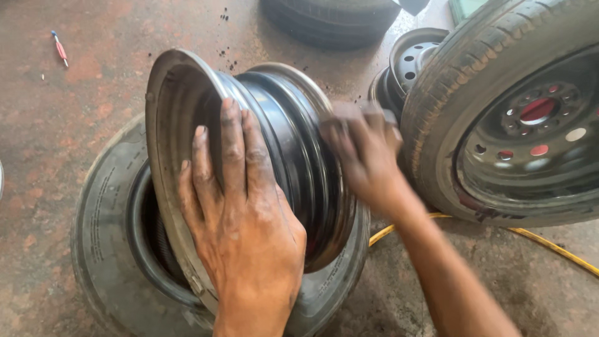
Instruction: The person scrubs the rim of a metal wheel using a blue abrasive block, rotating the wheel to clean different sections. The person then moves the wheel to a red tire mounting machine and positions it on the machine's central hub.
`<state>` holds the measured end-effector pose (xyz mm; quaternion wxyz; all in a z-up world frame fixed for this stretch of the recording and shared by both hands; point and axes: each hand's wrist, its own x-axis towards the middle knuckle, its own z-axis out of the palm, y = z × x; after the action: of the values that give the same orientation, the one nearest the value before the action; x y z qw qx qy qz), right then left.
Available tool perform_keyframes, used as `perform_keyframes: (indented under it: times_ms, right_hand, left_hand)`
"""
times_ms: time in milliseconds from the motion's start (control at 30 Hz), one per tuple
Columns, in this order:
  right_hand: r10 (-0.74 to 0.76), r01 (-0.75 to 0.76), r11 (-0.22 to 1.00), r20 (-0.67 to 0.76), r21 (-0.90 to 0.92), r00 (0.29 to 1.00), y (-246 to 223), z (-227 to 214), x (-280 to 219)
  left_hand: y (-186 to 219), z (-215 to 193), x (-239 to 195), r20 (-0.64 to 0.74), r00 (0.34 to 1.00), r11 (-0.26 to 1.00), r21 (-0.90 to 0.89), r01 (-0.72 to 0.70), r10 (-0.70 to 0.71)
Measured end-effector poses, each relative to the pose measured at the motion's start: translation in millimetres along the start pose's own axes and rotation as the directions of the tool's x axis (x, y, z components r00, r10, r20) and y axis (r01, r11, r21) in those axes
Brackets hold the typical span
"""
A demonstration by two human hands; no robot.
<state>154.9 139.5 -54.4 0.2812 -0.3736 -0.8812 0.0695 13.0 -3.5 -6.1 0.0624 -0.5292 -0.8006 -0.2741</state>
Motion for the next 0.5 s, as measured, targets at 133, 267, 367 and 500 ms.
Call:
perform_keyframes:
  times_ms: [133,267,367,500]
  right_hand:
    - [0.100,-0.167,0.963,0.291,0.213,0.951,11,-3,62]
    - [-0.003,-0.024,0.987,0.168,0.161,0.986,8,-7,-2]
    - [0.025,-0.056,0.989,0.220,0.135,0.975,15,-4,0]
    - [-0.080,-0.025,0.972,0.425,0.236,0.902,24,4,109]
  left_hand:
    - [2,-4,-4,-0.009,1.000,0.999,-0.043,-0.009,0.009]
    - [2,-5,0,-0.017,1.000,0.998,-0.060,-0.014,0.013]
    - [3,0,-2,-0.018,1.000,0.997,-0.074,-0.002,0.001]
    - [4,-3,-1,-0.044,0.999,0.998,-0.061,-0.003,0.000]
